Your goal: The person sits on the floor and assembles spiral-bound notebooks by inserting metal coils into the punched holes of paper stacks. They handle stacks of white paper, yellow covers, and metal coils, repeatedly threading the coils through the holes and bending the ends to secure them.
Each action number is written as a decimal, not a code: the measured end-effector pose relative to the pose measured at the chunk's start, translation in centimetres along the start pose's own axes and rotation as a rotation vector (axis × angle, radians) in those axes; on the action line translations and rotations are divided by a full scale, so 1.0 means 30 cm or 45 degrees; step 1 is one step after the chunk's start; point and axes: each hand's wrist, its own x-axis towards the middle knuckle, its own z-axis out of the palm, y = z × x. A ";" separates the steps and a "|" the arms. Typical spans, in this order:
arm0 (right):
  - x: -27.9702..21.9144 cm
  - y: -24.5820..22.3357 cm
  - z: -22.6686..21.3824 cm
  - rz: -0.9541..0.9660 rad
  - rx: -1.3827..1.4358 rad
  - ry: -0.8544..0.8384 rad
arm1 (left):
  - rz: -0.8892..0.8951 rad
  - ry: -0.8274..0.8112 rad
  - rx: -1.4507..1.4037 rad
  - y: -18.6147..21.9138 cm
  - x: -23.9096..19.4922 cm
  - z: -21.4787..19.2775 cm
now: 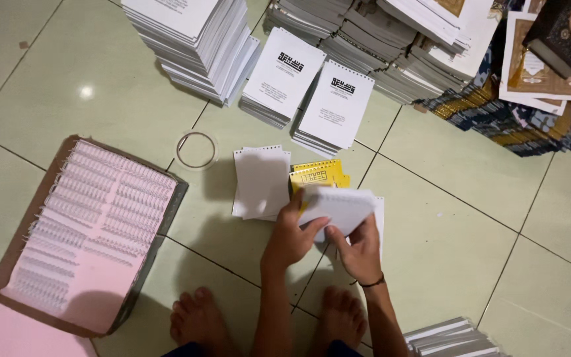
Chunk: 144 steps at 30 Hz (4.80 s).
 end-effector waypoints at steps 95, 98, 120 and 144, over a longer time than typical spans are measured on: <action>0.050 0.047 -0.006 -0.305 -0.141 0.046 | -0.034 -0.121 -0.149 -0.209 -0.019 0.064; 0.056 -0.067 -0.008 -0.235 -0.188 0.047 | -0.075 -0.128 -0.096 -0.179 -0.005 0.050; 0.153 -0.294 0.129 0.154 -0.139 -0.231 | -0.177 0.212 -0.371 -0.159 -0.034 -0.047; -0.028 0.072 1.317 -0.752 -0.954 -1.012 | -0.231 2.014 -0.076 -0.236 -0.821 -0.856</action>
